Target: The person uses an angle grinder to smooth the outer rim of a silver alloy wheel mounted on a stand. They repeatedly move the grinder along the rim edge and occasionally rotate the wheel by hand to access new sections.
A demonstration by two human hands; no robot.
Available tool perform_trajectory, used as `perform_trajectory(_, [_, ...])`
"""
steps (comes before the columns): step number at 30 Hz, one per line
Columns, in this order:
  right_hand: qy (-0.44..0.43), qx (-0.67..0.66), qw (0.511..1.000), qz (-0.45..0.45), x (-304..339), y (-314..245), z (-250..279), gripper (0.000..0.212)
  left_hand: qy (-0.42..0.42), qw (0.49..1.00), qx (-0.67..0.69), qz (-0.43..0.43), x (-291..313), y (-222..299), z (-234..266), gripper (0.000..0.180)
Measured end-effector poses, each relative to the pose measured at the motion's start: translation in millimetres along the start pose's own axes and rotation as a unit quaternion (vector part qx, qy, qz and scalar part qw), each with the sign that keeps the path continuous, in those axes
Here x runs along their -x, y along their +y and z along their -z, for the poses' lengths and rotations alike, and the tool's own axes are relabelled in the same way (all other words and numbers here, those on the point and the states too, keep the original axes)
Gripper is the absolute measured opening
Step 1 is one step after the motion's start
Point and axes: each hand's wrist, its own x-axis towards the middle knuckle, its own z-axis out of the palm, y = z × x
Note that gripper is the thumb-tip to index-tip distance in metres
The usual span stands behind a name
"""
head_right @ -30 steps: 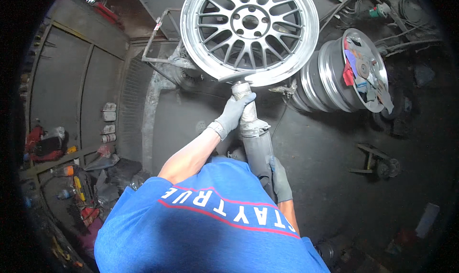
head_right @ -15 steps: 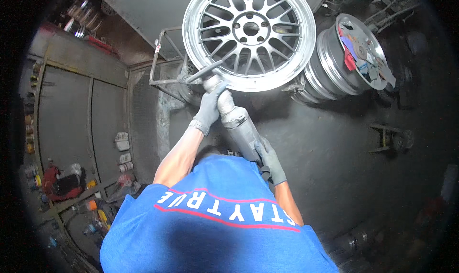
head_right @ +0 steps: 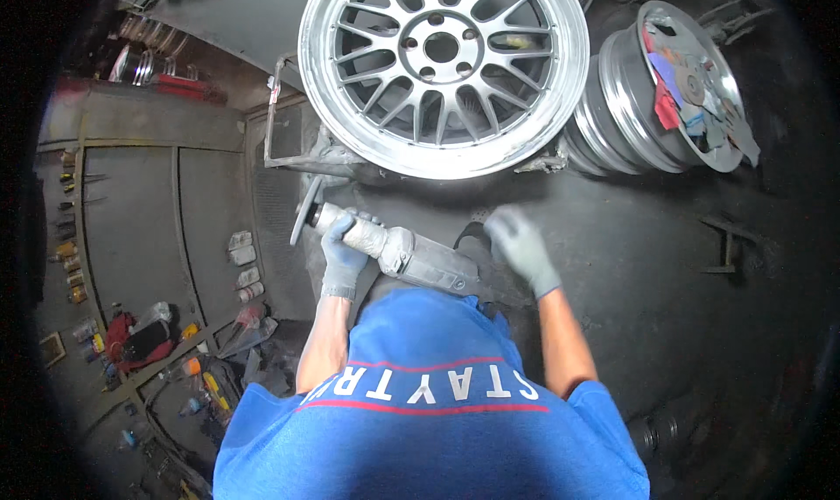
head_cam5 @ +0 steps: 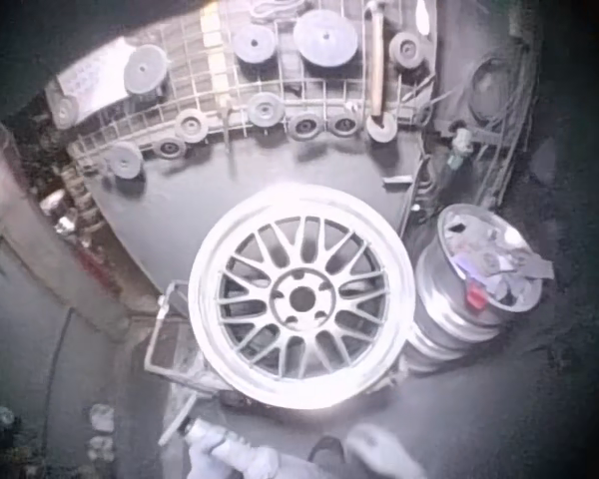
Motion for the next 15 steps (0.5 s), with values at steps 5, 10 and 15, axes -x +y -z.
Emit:
perform_trajectory(5, [0.349,0.033,0.930,0.114,-159,-47,138,0.042,0.016,0.998,0.027,-0.045,25,-25,-6,0.028])
perform_trajectory(10, [0.423,0.181,0.859,0.223,-287,-89,222,0.071,0.075,0.994,0.029,-0.080,41,-48,-21,0.029])
perform_trajectory(15, [0.334,0.190,0.906,0.179,-316,-85,213,0.066,0.100,0.989,0.013,-0.109,51,-60,-30,0.034])
